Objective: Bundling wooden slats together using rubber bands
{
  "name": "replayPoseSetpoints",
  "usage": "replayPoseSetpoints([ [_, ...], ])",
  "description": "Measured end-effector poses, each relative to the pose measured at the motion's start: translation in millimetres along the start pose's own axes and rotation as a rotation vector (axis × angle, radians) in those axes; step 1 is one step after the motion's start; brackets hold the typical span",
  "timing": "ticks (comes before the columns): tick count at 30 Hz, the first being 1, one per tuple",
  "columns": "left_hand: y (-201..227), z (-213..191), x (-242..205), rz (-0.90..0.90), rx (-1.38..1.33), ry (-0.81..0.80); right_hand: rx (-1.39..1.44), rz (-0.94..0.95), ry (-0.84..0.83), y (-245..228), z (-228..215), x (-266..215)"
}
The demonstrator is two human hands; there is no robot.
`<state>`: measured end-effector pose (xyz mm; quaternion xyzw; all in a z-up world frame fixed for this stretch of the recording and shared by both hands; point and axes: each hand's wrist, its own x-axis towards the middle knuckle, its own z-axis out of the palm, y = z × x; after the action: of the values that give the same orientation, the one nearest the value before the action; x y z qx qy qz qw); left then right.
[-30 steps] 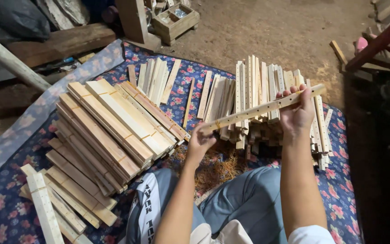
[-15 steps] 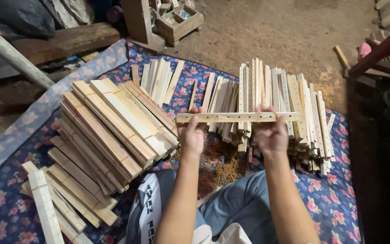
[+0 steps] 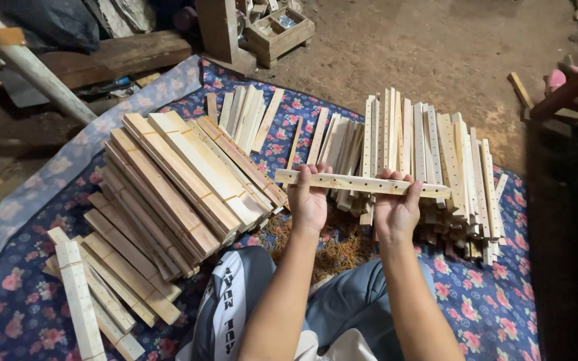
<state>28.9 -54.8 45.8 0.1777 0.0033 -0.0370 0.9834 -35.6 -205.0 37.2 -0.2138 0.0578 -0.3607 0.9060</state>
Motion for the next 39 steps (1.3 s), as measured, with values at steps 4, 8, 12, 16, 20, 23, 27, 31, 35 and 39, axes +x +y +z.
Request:
replayPoseSetpoints([
  [4,-9.7,-6.1,4.5,-0.008,-0.037,0.036,-0.007,0.033,0.058,-11.3,-17.8,14.8],
  [8,-1.5,1.4,7.0,-0.008,-0.091,0.055,-0.133,0.051,0.136,-40.2,-49.1,31.5],
  [12,2.9,-6.6,29.6,0.004,-0.083,0.075,-0.344,0.039,0.146,-58.0,-87.8,51.4],
  [16,41.9,19.5,39.3,0.118,-0.018,0.093,-0.666,0.126,-0.010,-49.1,-59.3,3.0],
  [20,91.6,44.9,45.9,0.298,0.339,0.069,-1.070,0.341,-0.266,-20.8,-3.5,-56.2],
  [23,124.5,68.2,38.5,0.312,0.648,0.025,-1.151,0.561,-0.424,7.7,28.8,-74.4],
  [27,149.0,57.3,28.8,0.375,0.924,0.042,-1.111,0.611,-0.449,51.6,59.4,-68.4],
  [31,143.5,77.2,-27.2,0.222,0.833,0.032,-1.248,0.509,-0.553,115.2,70.9,-50.5],
  [35,92.2,18.2,-27.8,0.129,0.918,0.074,-1.636,0.382,-0.618,177.2,47.7,-15.1],
  [39,61.1,-29.4,-30.0,0.252,1.148,0.030,-1.720,0.300,-0.908,207.3,26.2,8.4],
])
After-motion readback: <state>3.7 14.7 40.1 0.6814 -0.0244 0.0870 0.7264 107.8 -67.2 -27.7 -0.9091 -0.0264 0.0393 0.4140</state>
